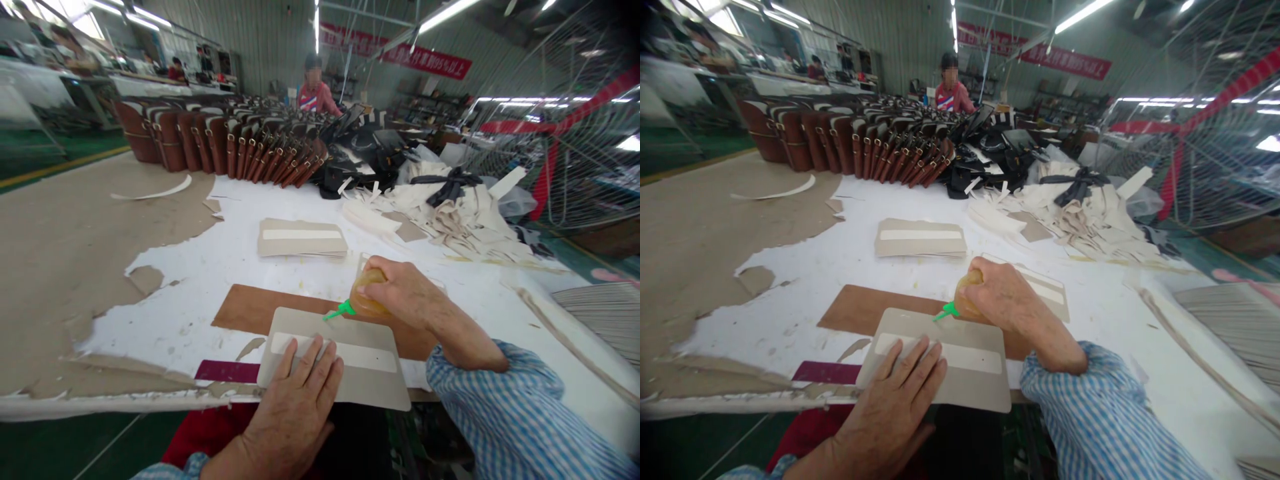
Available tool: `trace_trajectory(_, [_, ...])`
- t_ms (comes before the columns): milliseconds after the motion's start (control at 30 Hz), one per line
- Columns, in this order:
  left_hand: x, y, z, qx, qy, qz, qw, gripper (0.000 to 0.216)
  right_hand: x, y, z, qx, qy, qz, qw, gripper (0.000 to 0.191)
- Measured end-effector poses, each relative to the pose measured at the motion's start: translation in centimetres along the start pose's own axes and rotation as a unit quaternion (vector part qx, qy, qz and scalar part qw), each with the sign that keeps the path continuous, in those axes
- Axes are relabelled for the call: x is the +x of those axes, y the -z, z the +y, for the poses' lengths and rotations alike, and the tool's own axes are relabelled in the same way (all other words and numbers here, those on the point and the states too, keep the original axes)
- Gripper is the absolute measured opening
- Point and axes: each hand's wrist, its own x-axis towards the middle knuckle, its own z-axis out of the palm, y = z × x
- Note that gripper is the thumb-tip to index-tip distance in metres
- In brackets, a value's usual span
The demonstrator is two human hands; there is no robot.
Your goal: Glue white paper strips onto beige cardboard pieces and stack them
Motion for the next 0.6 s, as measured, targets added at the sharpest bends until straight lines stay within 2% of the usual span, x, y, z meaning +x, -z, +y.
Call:
trace_trajectory(233, [0.0,0.3,0.4,0.02,0.004,0.023,1.0,0.071,1.0,-0.9,-2.3,0.011,0.04,-0.009,0.999,0.003])
trace_trajectory(600, [-0.1,0.2,0.5,0.025,0.003,0.024,0.999,0.069,1.8,-2.2,-5.4,0.02,0.078,-0.013,0.997,0.005])
